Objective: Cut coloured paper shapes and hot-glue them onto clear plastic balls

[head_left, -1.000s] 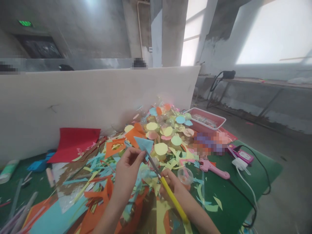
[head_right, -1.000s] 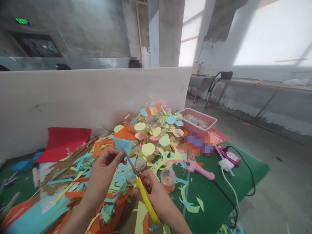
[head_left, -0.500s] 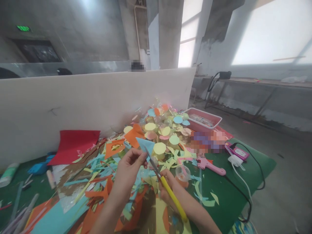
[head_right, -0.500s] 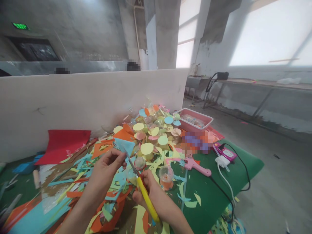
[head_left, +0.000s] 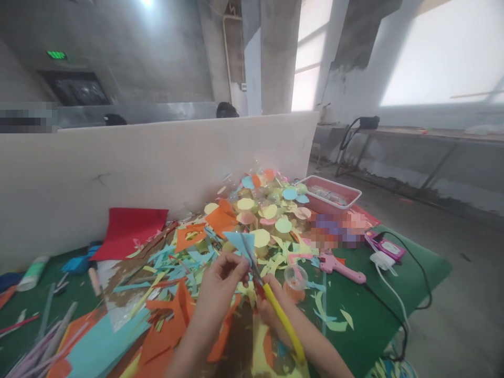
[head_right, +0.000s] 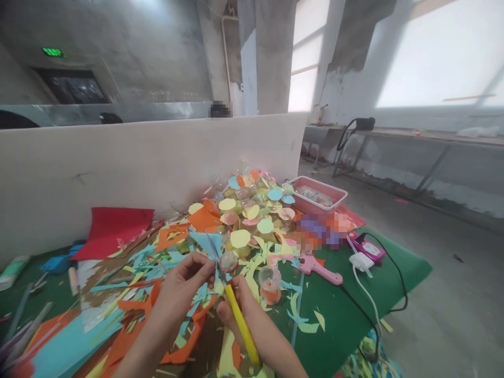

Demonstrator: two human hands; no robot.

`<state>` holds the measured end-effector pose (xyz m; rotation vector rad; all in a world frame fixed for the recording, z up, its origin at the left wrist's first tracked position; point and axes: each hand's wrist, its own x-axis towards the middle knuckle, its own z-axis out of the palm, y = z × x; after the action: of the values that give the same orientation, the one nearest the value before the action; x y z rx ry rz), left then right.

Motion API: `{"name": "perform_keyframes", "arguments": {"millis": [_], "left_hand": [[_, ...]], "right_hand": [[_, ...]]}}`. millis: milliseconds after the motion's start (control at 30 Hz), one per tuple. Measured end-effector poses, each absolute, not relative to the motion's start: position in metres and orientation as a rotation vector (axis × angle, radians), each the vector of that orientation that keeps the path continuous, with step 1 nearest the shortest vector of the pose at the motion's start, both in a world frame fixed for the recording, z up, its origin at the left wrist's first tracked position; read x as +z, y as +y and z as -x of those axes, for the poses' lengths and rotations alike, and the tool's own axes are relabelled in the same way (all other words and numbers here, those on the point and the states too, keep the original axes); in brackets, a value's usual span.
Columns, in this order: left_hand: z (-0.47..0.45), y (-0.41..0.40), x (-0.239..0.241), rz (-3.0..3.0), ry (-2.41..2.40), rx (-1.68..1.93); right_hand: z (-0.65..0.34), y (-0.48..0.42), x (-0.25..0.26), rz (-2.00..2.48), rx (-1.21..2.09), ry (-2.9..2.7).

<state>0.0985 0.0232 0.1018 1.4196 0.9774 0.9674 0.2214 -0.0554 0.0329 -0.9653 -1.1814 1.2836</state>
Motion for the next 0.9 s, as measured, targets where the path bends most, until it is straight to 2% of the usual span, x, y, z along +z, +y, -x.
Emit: {"name": "perform_keyframes", "arguments": {"millis": [233,433,733,900], "left_hand": [[-0.096,0.012,0.104,-1.441,1.040,0.979],[-0.089,0.007,0.103,-1.407,1.113,1.059],[-0.082,-0.004,0.088,-1.350,1.217,1.143],[-0.080,-0.009,0.082,-1.324,1.284,1.243]], "right_hand": [[-0.223,-0.061,0.019,1.008,1.238,-1.126],[-0.224,-0.074,0.031,1.132,1.247,-1.194],[-0.224,-0.076,0.027,1.113,1.424,-1.244],[-0.221,-0.074,0.022,1.120,1.415,-1.259]]}}
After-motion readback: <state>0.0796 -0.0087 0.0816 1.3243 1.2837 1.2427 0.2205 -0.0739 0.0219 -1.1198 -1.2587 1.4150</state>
